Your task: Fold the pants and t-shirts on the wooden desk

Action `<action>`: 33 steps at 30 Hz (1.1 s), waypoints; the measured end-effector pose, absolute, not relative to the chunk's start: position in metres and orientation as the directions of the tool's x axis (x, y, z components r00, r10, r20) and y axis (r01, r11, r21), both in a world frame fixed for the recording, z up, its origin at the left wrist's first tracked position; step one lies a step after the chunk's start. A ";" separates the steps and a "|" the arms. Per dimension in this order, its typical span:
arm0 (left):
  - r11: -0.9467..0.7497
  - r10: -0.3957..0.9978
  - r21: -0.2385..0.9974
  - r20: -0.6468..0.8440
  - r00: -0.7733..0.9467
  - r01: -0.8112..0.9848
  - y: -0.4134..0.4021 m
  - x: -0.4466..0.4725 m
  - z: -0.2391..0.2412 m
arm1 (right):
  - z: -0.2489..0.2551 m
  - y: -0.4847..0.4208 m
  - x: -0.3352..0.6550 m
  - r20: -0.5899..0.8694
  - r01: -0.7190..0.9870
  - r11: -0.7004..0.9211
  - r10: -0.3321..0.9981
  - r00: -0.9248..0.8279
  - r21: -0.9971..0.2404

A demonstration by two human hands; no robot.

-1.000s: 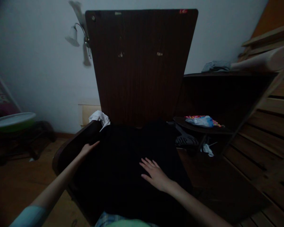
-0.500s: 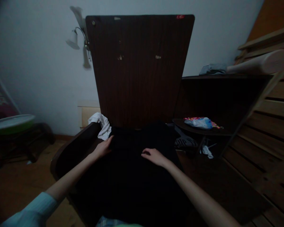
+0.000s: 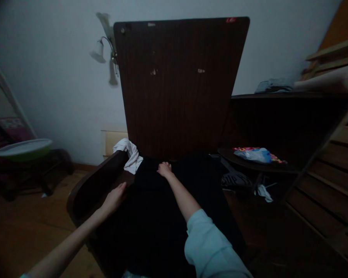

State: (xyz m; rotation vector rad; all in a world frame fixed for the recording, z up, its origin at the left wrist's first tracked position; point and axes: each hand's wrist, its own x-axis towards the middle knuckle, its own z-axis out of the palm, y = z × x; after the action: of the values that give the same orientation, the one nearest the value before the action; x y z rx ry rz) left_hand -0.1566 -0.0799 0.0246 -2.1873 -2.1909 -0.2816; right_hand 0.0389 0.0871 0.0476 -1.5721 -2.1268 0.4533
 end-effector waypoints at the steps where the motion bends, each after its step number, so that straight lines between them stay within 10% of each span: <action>1: 0.019 0.979 0.121 0.199 -0.043 0.992 -0.084 -0.162 0.024 | 0.048 0.091 0.037 0.161 0.802 0.287 0.958 -0.238 -0.524; 7: 0.101 0.944 0.015 0.314 -0.100 0.995 -0.095 -0.192 0.020 | 0.053 0.099 0.049 0.145 0.778 0.254 0.967 -0.209 -0.574; 13: -0.370 0.898 -0.054 0.235 0.372 0.927 -0.070 -0.185 0.020 | 0.081 0.085 0.117 0.194 0.804 0.252 0.966 -0.173 -0.539; 17: -0.427 0.904 0.051 0.004 0.428 0.903 -0.049 -0.165 0.033 | 0.111 0.086 0.197 0.415 0.933 0.117 0.909 0.037 -0.340; 21: -0.447 0.893 0.122 0.119 0.434 0.886 -0.031 -0.134 0.036 | 0.115 0.090 0.253 0.239 0.974 -0.079 0.962 0.130 -0.211; 29: -0.453 0.891 0.150 0.054 0.451 0.879 -0.016 -0.120 0.008 | 0.145 0.091 0.249 0.272 0.987 0.020 0.962 0.025 -0.161; 33: -0.448 0.893 0.151 0.026 0.449 0.881 -0.017 -0.122 0.011 | 0.144 0.063 0.203 0.332 0.865 0.501 0.814 -0.476 0.011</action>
State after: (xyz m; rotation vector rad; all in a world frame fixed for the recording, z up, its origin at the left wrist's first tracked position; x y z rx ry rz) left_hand -0.1223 -0.0173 0.0113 -2.7710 -1.7038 -0.1658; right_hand 0.2035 0.0626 0.1440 -1.4169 -2.4641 -0.2563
